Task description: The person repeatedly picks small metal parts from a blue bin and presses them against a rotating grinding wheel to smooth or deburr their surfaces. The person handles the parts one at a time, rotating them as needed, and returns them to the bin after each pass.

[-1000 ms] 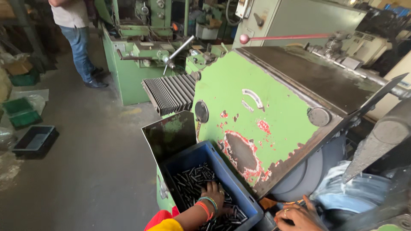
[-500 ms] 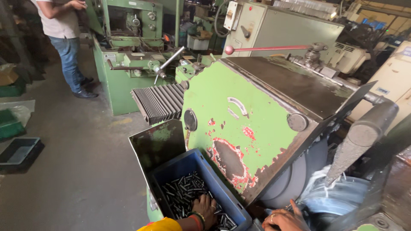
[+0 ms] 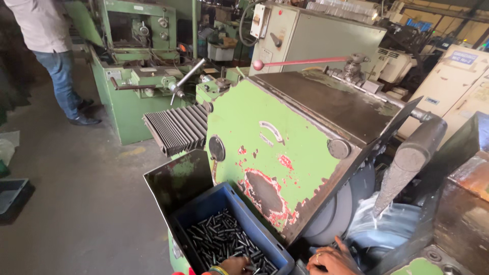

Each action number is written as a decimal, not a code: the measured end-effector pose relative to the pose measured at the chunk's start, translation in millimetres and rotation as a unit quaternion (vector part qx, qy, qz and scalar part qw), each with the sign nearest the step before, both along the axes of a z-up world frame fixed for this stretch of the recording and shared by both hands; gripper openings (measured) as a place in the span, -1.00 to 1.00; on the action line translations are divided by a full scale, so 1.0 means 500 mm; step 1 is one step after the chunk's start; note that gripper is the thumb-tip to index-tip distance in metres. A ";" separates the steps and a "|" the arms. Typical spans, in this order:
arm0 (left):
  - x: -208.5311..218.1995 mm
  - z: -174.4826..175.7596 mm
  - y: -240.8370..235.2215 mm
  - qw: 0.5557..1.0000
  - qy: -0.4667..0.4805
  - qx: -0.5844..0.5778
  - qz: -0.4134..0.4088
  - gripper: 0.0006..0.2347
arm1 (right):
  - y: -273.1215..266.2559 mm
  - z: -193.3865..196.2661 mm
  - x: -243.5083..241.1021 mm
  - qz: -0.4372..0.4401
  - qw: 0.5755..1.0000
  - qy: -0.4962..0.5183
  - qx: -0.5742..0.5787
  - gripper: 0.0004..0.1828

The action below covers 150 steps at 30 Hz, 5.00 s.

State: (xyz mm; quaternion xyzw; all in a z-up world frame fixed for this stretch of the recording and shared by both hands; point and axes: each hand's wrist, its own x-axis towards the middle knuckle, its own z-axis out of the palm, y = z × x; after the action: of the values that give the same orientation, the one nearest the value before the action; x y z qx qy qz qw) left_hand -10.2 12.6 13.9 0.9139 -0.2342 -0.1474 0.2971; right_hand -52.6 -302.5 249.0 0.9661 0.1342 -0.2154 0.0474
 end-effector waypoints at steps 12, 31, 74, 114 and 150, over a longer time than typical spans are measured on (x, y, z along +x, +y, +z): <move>0.020 0.066 0.031 0.793 0.184 -0.578 0.058 -0.89 | -0.121 -0.183 0.129 0.443 0.691 -0.559 0.114 -0.73; -0.135 0.270 -0.224 0.832 0.219 -0.509 0.028 -0.88 | 0.031 0.093 -0.037 0.006 0.987 -0.086 0.136 -0.69; -0.155 0.258 -0.225 0.830 0.111 -0.546 0.025 -0.88 | 0.027 0.074 -0.042 0.020 0.982 -0.119 0.142 -0.67; -0.189 0.340 -0.182 0.892 0.014 -0.448 0.059 -0.74 | 0.042 0.079 -0.051 0.009 0.992 -0.098 0.079 -0.59; -0.210 0.323 -0.191 0.841 0.095 -0.523 0.105 -0.84 | 0.035 0.065 -0.046 -0.017 0.993 -0.091 0.076 -0.69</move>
State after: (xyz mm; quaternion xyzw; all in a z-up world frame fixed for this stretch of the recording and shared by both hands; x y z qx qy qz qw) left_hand -115.2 -82.9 175.4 0.6236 -0.1499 -0.0575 0.7651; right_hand -75.6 -285.2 281.3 0.9847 0.1286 -0.1165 -0.0181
